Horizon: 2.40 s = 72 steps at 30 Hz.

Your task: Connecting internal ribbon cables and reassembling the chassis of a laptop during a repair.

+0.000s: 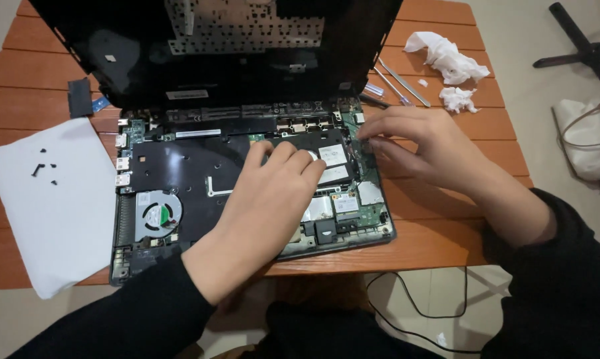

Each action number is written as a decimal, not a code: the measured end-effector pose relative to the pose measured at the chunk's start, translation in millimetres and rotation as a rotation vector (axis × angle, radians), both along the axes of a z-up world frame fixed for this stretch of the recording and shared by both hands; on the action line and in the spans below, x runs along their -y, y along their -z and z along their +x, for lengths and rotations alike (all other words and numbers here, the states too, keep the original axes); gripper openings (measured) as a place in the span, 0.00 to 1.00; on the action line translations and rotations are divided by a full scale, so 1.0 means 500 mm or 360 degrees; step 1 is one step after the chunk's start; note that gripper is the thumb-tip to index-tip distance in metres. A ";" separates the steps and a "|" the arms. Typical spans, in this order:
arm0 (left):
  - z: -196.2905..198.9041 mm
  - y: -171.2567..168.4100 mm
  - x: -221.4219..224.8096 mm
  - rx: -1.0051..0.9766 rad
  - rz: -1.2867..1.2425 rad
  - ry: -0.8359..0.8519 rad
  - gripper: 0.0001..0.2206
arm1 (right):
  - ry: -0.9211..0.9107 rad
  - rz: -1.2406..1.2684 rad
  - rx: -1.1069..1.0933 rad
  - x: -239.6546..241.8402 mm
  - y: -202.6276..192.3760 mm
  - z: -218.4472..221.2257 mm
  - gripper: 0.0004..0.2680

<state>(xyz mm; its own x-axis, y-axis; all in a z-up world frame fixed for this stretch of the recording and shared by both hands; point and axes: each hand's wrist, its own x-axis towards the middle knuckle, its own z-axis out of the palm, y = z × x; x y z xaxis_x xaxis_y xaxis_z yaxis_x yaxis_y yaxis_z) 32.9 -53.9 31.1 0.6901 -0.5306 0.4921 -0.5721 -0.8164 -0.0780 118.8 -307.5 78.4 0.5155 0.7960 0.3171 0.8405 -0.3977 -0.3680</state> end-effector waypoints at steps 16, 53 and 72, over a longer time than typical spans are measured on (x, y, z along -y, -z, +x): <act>-0.007 0.014 -0.003 -0.0185 -0.0039 0.0099 0.19 | 0.0020 0.0047 -0.0015 -0.002 0.018 0.008 0.05; -0.011 0.032 -0.023 -0.0314 -0.0122 0.0294 0.24 | -0.0512 -0.0205 0.0042 -0.027 -0.008 -0.017 0.06; -0.015 0.039 -0.022 -0.0130 -0.0063 0.0276 0.20 | -0.0547 -0.0355 0.0381 -0.031 0.029 -0.040 0.04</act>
<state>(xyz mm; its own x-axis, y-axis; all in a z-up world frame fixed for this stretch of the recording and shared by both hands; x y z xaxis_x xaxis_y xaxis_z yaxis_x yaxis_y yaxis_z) 25.3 -43.0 11.7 0.6288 -0.6263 0.4608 -0.7074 -0.7068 0.0048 99.0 -291.8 64.0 0.1437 0.9698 0.1970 0.9880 -0.1291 -0.0853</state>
